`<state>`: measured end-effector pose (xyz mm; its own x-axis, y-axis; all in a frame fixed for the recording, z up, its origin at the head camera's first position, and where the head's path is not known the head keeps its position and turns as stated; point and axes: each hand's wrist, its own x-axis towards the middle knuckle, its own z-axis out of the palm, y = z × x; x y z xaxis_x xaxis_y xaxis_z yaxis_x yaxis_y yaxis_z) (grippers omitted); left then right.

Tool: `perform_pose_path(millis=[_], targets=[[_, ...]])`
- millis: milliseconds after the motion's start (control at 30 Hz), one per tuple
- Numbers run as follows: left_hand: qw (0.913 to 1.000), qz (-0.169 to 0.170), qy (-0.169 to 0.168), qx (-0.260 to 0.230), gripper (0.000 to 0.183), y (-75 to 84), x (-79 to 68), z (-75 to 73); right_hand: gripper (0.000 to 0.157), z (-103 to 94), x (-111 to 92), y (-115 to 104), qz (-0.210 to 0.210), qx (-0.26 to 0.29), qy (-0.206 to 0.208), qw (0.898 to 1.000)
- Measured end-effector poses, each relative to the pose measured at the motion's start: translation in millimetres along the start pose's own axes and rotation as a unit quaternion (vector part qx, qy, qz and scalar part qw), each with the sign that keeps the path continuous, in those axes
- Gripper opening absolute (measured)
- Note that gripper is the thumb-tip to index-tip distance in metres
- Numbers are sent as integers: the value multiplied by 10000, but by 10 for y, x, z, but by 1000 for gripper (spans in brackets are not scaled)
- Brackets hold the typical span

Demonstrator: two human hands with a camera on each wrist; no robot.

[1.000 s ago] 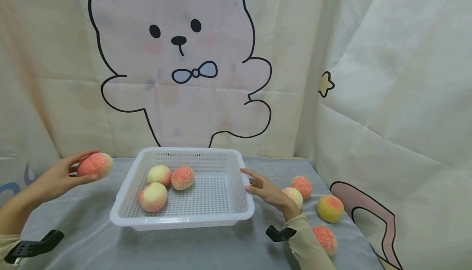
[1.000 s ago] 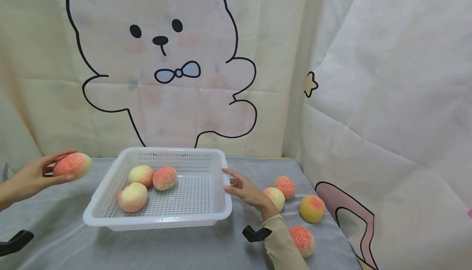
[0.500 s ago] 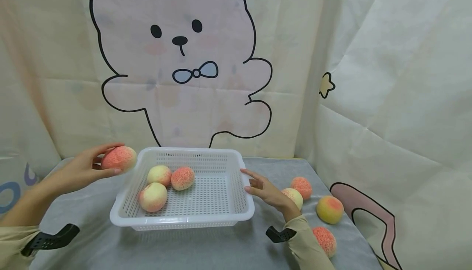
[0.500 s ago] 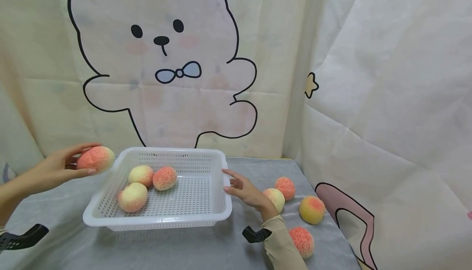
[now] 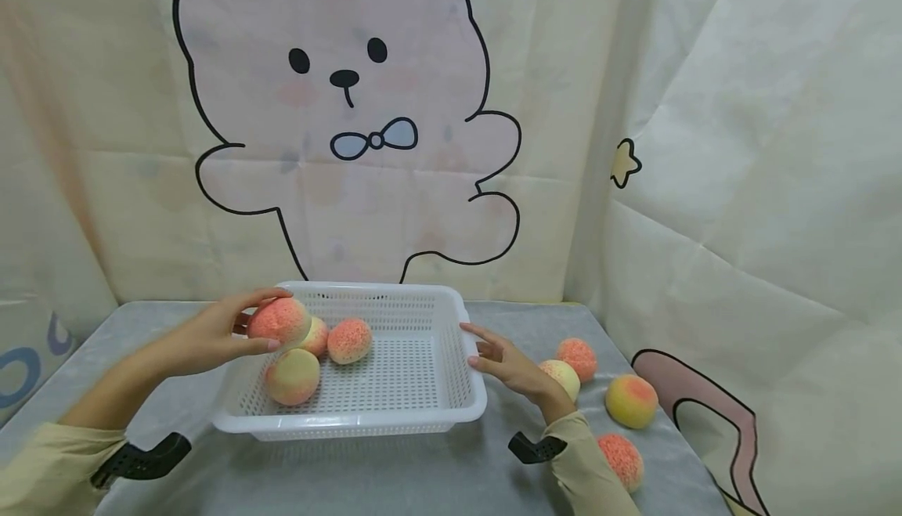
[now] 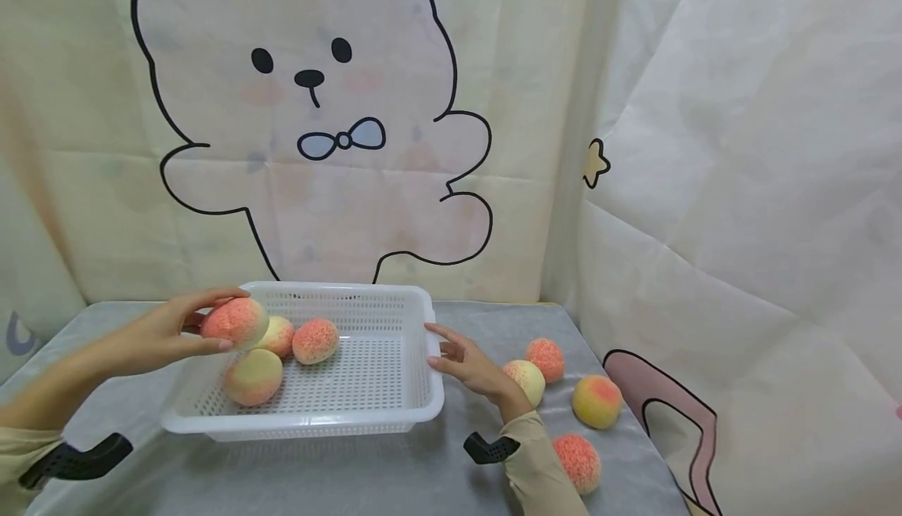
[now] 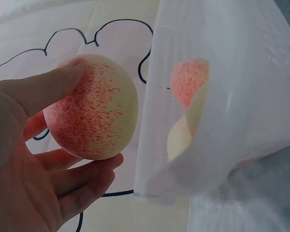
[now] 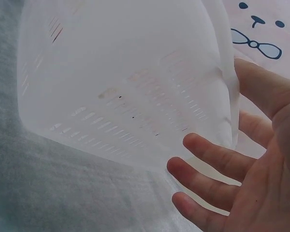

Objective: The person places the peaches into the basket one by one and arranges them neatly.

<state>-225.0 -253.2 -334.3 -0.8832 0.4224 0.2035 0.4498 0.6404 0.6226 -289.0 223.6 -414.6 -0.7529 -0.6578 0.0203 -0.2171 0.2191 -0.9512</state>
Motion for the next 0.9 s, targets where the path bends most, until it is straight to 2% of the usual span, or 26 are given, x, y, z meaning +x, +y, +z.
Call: perform_pose_path(millis=[333, 733, 900], targets=[[9993, 115, -295, -176, 71, 116, 99, 168, 70, 3, -7, -9, 42, -18, 37, 10000], [9965, 120, -625, -544, 70, 178, 176, 354, 69, 14, -3, 19, 9, -5, 41, 10000], [9960, 204, -681, -539, 69, 176, 210, 417, 67, 14, -1, 27, 15, -146, 93, 9998]])
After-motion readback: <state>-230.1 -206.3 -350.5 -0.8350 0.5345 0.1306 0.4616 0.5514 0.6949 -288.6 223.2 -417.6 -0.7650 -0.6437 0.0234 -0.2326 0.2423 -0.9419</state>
